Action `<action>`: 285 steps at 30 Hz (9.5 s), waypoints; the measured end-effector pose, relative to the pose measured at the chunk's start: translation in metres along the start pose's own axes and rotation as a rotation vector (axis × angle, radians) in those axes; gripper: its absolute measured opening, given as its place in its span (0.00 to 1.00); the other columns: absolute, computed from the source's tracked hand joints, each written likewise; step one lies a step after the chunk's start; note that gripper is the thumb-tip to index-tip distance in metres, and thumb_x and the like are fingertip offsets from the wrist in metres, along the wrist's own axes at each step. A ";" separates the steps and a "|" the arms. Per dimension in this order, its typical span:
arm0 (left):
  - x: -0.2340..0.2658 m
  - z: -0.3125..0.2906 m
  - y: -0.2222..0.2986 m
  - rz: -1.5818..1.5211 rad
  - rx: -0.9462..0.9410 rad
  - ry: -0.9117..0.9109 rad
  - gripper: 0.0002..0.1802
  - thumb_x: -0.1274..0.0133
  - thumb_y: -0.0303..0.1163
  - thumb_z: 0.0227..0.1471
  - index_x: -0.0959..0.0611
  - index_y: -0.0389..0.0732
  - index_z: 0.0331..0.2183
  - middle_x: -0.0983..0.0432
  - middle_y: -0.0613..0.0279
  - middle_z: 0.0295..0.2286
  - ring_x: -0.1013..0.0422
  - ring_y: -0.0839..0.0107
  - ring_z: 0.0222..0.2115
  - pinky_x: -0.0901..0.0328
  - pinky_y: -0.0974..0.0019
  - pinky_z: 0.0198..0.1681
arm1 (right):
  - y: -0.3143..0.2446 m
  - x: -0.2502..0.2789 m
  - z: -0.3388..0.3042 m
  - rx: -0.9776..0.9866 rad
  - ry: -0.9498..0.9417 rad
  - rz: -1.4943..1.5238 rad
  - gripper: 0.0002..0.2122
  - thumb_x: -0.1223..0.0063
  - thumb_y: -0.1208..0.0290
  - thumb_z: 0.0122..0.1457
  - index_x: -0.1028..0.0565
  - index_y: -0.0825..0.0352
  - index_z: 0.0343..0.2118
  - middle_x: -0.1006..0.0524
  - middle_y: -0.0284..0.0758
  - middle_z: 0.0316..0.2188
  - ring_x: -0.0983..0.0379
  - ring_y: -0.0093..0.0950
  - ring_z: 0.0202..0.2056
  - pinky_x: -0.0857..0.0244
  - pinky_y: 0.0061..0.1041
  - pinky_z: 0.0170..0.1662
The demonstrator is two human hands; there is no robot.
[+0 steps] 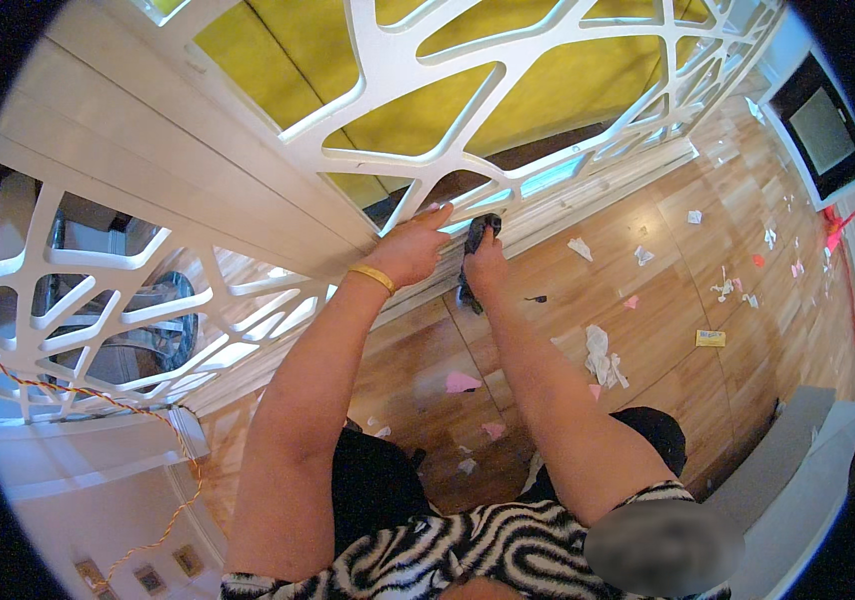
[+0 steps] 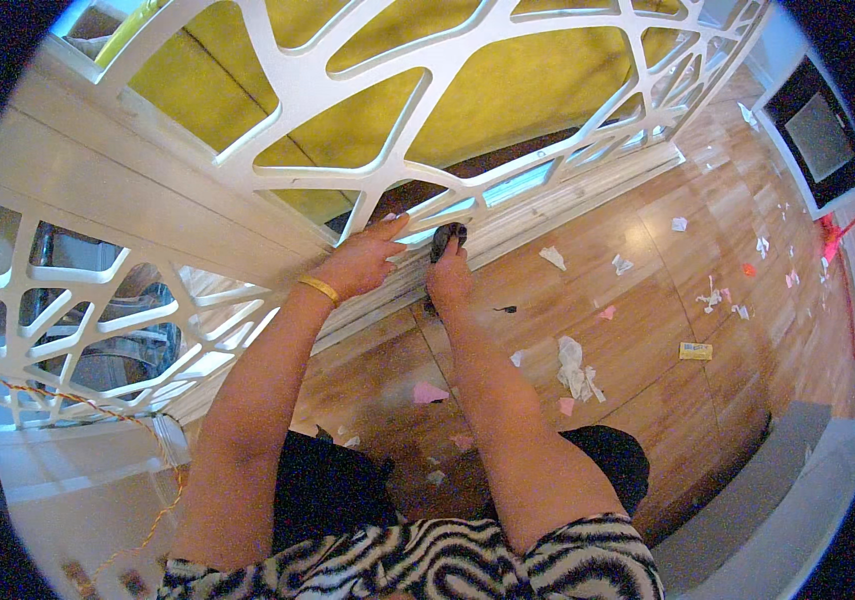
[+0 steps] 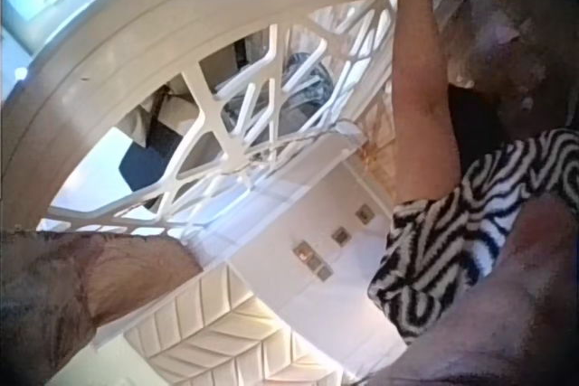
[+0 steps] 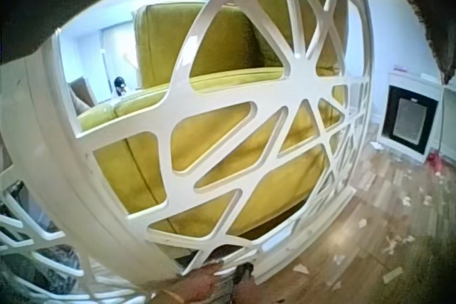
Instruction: The person wipes a padded geometric headboard with a dark cloth, then kneels to wipe a white decorative wall panel with an intricate pattern. The person uses a cloth to clean both surfaces.
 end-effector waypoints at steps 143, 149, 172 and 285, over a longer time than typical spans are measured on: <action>-0.019 0.127 0.095 0.425 0.075 -0.003 0.17 0.44 0.38 0.41 0.14 0.35 0.31 0.56 0.34 0.62 0.60 0.46 0.64 0.70 0.54 0.67 | 0.104 0.033 0.111 -0.322 0.237 0.570 0.37 0.43 0.67 0.44 0.45 0.70 0.59 0.30 0.61 0.47 0.32 0.52 0.51 0.38 0.41 0.54; -0.018 0.123 0.090 0.424 0.024 0.074 0.15 0.41 0.38 0.36 0.15 0.36 0.25 0.55 0.31 0.61 0.59 0.44 0.64 0.66 0.52 0.67 | 0.107 0.054 0.111 -0.329 0.144 0.384 0.32 0.46 0.67 0.49 0.43 0.76 0.55 0.28 0.59 0.45 0.29 0.54 0.45 0.34 0.46 0.49; -0.017 0.117 0.084 0.494 0.040 0.016 0.14 0.46 0.34 0.39 0.14 0.36 0.27 0.52 0.32 0.60 0.56 0.45 0.63 0.66 0.53 0.67 | 0.119 0.013 0.105 -0.337 0.224 0.492 0.37 0.39 0.60 0.44 0.41 0.75 0.54 0.28 0.57 0.46 0.29 0.52 0.47 0.34 0.42 0.50; 0.022 0.099 0.069 0.430 0.152 0.320 0.20 0.53 0.32 0.52 0.24 0.37 0.46 0.33 0.45 0.52 0.40 0.53 0.57 0.51 0.57 0.62 | -0.129 0.299 0.008 0.663 0.064 0.765 0.19 0.55 0.65 0.64 0.32 0.68 0.55 0.29 0.34 0.42 0.35 0.23 0.43 0.39 0.23 0.48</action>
Point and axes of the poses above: each hand's wrist, its own z-axis towards the middle knuckle, its own x-axis out of the back of the hand, y = z × x, the point moved 5 cm from there along z, towards the middle knuckle
